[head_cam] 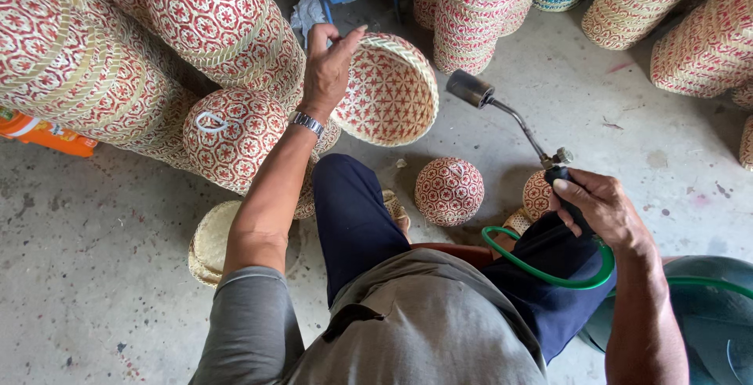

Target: The person uses a handheld blowtorch to apply heat to the surface of woven baskets. They rotate each basket to cover different areas and then place it back into a stack. The process is repeated for multiple baskets.

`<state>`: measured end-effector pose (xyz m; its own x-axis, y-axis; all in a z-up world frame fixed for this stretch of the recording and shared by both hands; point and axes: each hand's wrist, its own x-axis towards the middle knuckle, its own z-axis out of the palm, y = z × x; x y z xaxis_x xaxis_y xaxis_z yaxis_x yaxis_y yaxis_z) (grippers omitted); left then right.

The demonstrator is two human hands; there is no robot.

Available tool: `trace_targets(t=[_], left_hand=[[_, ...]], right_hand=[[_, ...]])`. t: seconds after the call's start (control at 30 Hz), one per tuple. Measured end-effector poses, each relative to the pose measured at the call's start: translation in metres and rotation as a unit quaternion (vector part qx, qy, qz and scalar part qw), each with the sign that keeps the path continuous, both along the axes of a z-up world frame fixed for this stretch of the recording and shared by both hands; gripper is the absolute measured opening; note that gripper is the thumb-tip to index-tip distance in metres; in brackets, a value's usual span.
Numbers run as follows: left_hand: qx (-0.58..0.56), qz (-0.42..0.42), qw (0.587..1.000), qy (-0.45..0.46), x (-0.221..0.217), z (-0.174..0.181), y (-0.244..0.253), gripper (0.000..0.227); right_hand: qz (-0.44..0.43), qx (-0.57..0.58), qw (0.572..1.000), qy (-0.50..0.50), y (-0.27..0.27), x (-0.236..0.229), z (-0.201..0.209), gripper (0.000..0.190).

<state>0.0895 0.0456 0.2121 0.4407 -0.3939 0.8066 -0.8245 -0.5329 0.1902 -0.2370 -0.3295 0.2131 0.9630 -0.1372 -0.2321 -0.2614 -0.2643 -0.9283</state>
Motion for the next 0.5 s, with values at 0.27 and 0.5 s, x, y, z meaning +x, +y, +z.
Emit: trace_targets(t=[0.27,0.5], left_hand=[[0.240,0.045,0.944,-0.221,-0.011,0.023,-0.008,0.046],[0.016,0.026,0.999,0.044,-0.016,-0.043,-0.038,0.037]], right_hand=[[0.005,-0.032,0.999,0.003,0.011,0.003,0.005,0.034],[0.007,-0.035,0.999,0.000,0.023,0.007,0.006,0.033]])
